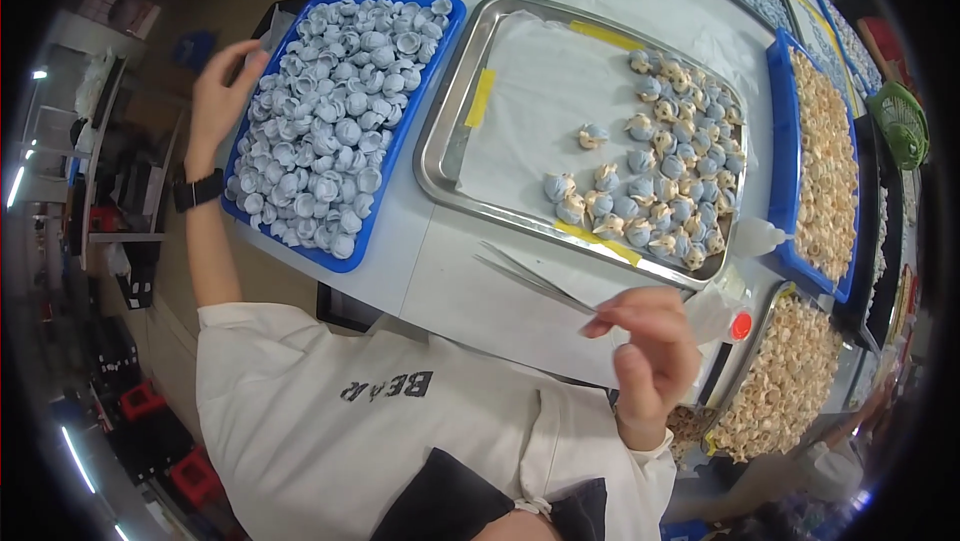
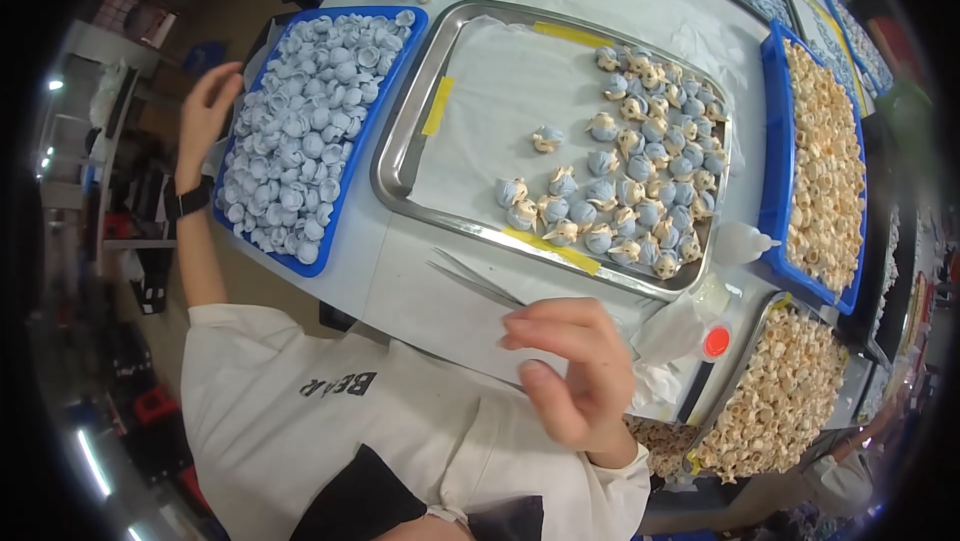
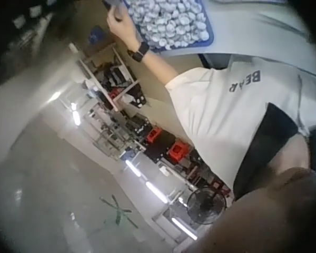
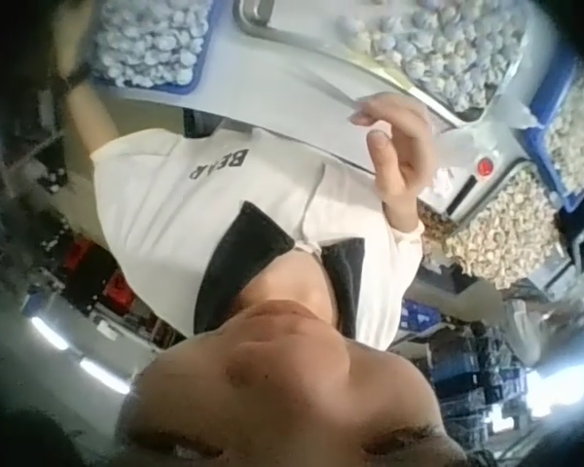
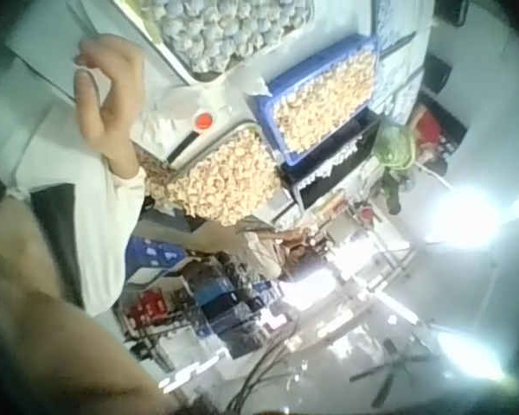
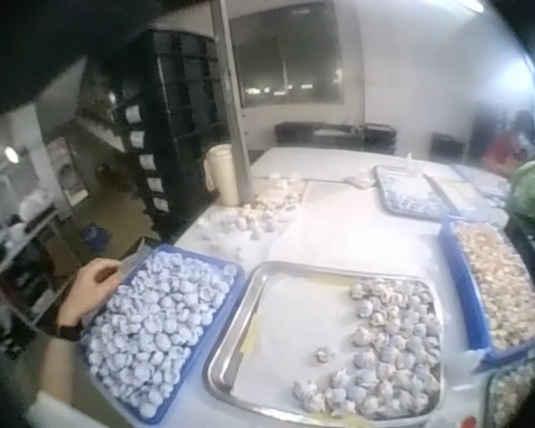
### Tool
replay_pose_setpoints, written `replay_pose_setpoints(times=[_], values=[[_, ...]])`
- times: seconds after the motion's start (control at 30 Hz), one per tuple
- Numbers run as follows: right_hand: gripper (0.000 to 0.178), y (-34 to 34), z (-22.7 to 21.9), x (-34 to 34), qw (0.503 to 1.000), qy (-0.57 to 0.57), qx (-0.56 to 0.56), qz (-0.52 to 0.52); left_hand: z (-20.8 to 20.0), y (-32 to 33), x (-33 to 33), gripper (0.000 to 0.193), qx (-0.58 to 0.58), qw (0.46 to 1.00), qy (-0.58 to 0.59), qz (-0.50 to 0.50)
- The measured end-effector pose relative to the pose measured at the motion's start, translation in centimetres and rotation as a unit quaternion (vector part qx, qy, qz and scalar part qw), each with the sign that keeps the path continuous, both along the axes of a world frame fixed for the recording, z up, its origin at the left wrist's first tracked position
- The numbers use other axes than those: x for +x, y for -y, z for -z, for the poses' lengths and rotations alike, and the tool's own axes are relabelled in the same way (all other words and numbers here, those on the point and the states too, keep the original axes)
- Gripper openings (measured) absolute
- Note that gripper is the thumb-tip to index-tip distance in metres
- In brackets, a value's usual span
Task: Assembling small plastic toy figurine parts at a factory workbench, including inspecting and fitting heads/shells.
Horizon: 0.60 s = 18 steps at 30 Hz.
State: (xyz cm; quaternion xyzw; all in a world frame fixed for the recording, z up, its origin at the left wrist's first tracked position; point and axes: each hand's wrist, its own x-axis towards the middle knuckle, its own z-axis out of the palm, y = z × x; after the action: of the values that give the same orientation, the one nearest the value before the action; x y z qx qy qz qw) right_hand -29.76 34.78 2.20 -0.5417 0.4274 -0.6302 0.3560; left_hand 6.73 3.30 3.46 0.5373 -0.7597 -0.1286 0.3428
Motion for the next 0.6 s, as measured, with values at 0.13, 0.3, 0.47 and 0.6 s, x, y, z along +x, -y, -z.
replay_pose_setpoints(times=[0.13,0.3,0.47,0.6], values=[[0.037,0.5,-0.2,0.5,0.999,-0.038,-0.025,-0.008,3.7,1.4,0.9,0.053,0.169,0.972,0.146,0.067],[0.036,1.1,-3.3,0.2,0.976,-0.023,-0.214,-0.012,3.8,0.1,0.5,0.055,0.132,0.983,0.088,0.087],[0.035,0.8,-6.4,-0.3,0.959,-0.092,-0.228,0.138,4.7,2.3,-1.1,0.051,0.131,0.976,0.105,0.139],[0.032,2.1,-7.2,-0.2,0.919,-0.136,-0.306,0.206,3.6,2.4,-0.2,0.051,0.161,0.978,0.094,0.095]])
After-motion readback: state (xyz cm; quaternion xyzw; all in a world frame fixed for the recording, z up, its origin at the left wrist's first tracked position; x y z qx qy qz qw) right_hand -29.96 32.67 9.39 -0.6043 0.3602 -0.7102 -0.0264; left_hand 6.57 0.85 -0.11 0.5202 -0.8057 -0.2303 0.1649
